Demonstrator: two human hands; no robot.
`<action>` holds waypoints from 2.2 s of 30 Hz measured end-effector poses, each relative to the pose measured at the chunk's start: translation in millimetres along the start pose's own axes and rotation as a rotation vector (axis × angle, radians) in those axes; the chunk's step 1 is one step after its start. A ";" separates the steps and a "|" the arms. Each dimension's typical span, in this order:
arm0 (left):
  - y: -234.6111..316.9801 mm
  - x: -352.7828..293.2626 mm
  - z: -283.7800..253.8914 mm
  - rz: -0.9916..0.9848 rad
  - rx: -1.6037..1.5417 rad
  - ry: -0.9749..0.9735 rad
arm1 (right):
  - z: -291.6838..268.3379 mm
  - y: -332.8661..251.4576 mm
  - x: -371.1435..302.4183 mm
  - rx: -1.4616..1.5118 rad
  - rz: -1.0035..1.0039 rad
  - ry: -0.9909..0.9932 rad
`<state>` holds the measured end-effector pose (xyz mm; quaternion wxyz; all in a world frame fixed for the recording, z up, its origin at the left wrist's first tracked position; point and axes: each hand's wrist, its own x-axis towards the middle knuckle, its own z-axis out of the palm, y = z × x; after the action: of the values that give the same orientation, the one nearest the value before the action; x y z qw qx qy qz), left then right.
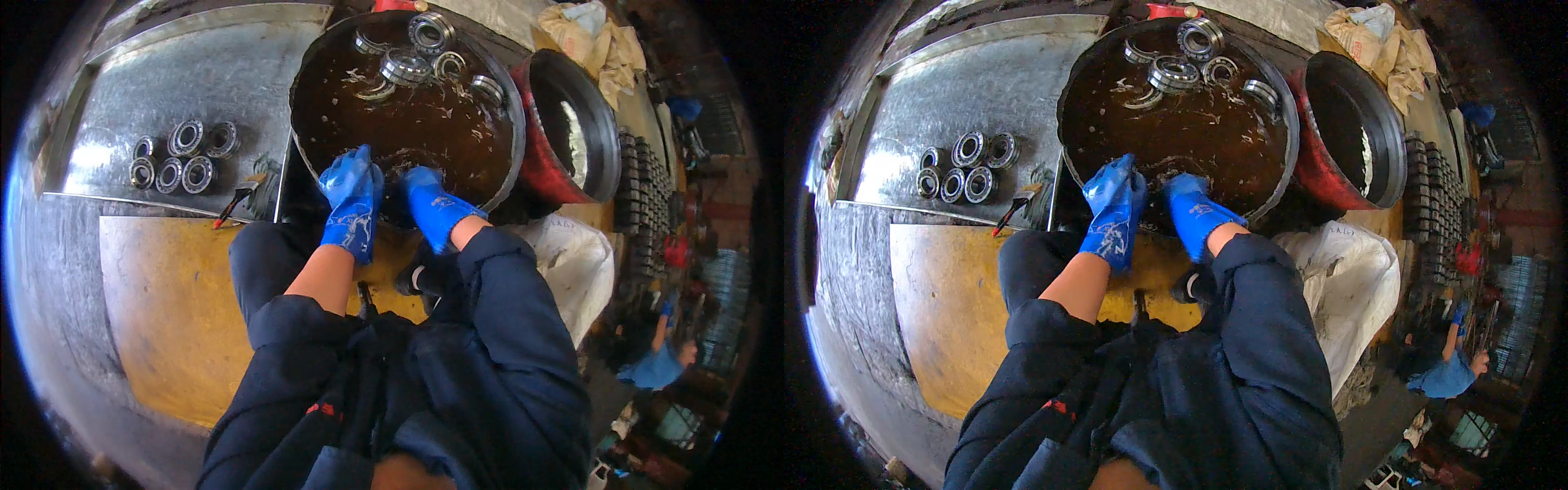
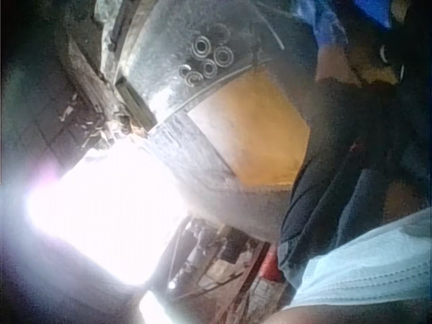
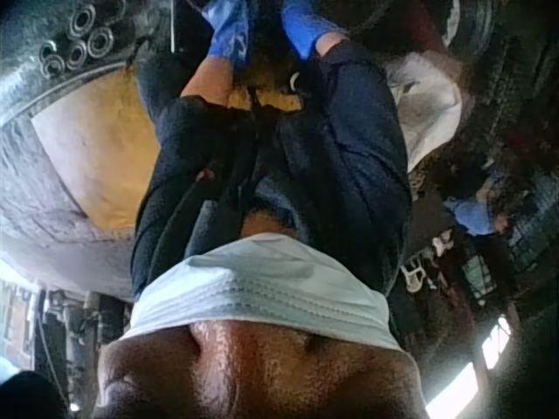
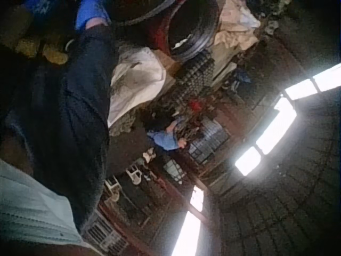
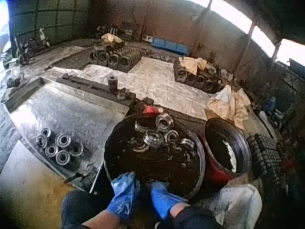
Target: The person repeatedly dips metal bearing-like parts into a dark liquid in a bucket, rubs them by hand, and places them onto a metal tray. The process is repeated for multiple parts throughout the clip.
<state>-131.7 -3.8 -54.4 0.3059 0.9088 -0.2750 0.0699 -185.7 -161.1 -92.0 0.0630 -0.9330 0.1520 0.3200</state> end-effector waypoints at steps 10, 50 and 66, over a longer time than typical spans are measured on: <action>3.3 2.2 2.3 0.030 -0.026 0.084 | 18.6 34.7 -9.8 0.248 0.061 0.083; 17.2 -0.2 8.9 -0.087 0.144 -0.189 | -54.9 72.9 -102.3 1.532 0.204 0.635; 34.6 34.4 -45.8 -0.129 -0.337 -0.530 | -62.6 73.3 -108.0 1.689 0.004 0.806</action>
<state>-119.7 -15.2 10.5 0.3735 0.8474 -0.2948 -0.2354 -254.2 -217.5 22.4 0.6620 -0.6184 0.3461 -0.2440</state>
